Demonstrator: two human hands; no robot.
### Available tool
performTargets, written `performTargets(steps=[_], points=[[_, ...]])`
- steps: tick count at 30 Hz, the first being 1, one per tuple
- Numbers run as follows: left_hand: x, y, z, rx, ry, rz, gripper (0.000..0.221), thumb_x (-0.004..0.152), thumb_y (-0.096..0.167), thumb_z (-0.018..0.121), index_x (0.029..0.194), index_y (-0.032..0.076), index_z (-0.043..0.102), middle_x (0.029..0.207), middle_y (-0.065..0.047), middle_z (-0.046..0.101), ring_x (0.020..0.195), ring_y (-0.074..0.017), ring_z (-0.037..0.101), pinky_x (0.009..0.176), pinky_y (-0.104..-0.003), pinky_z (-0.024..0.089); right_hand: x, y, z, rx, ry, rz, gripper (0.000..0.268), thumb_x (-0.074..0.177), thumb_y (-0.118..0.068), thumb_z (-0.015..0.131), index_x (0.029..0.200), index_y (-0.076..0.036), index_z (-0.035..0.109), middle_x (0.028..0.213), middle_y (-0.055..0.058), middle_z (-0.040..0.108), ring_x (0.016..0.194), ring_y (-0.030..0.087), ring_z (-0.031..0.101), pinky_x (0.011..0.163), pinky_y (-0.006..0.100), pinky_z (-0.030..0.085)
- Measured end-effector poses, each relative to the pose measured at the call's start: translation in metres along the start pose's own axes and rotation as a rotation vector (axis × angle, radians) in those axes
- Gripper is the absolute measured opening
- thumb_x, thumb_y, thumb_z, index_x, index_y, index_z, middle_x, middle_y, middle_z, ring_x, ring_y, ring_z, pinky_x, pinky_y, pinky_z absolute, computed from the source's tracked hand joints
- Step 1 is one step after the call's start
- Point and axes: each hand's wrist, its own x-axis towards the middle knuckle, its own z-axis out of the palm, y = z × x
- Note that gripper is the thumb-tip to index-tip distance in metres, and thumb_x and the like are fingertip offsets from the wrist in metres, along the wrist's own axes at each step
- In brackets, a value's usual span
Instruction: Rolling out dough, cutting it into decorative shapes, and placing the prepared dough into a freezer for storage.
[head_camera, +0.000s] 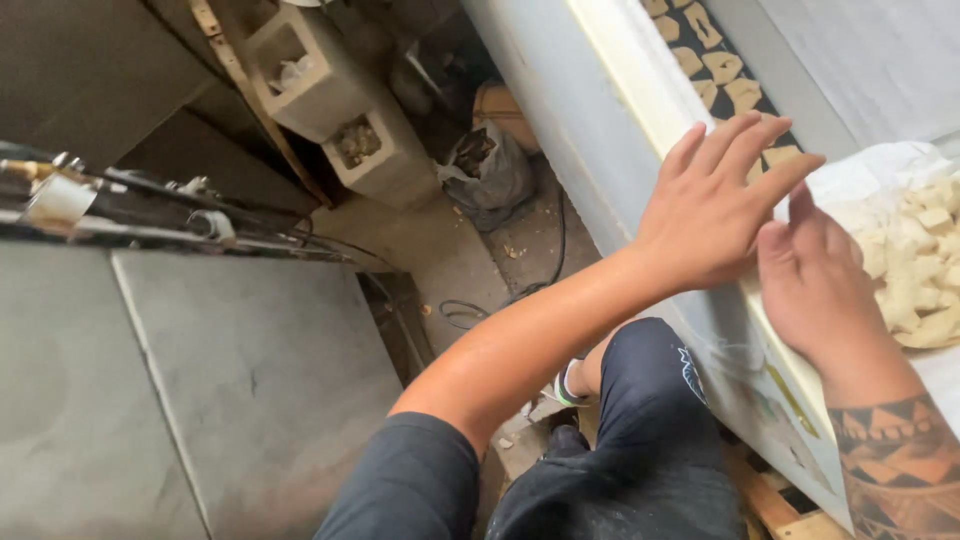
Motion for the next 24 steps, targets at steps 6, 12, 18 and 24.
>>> performTargets(steps=[6, 12, 18, 24], points=[[0.140, -0.133, -0.025, 0.001, 0.044, 0.320, 0.055, 0.085, 0.024, 0.076, 0.136, 0.014, 0.058, 0.142, -0.016, 0.056, 0.137, -0.0375, 0.050, 0.119, -0.058, 0.042, 0.003, 0.019, 0.001, -0.055, 0.017, -0.124, 0.087, 0.091, -0.045, 0.051, 0.161, -0.002, 0.025, 0.161, 0.026, 0.037, 0.141, 0.048, 0.038, 0.110, 0.059, 0.033], [0.195, -0.176, -0.070, 0.241, -0.308, -0.020, 0.060, 0.094, 0.040, 0.058, 0.148, 0.016, 0.050, 0.156, -0.022, 0.041, 0.150, -0.0412, 0.021, 0.124, -0.062, 0.012, -0.002, 0.014, -0.001, -0.039, -0.063, 0.064, 0.082, 0.084, -0.056, 0.057, 0.153, -0.014, 0.043, 0.154, 0.014, 0.049, 0.139, 0.039, 0.045, 0.109, 0.058, 0.038], [0.184, -0.175, -0.057, 0.306, -0.418, -0.155, 0.062, 0.085, 0.049, 0.052, 0.140, 0.022, 0.062, 0.157, -0.018, 0.042, 0.153, -0.0387, 0.022, 0.124, -0.063, 0.014, -0.006, 0.028, 0.025, -0.100, 0.282, -0.189, 0.072, 0.085, -0.052, 0.063, 0.143, -0.009, 0.064, 0.135, 0.015, 0.068, 0.120, 0.036, 0.065, 0.093, 0.050, 0.053], [0.193, -0.166, -0.076, 0.205, -0.512, -0.158, 0.066, 0.098, 0.060, 0.027, 0.141, 0.024, 0.061, 0.159, -0.012, 0.041, 0.155, -0.0342, 0.020, 0.127, -0.059, 0.008, -0.007, 0.012, 0.018, 0.076, 0.304, -0.152, 0.063, 0.099, -0.044, 0.055, 0.136, 0.006, 0.065, 0.130, 0.028, 0.064, 0.118, 0.046, 0.059, 0.105, 0.053, 0.045]])
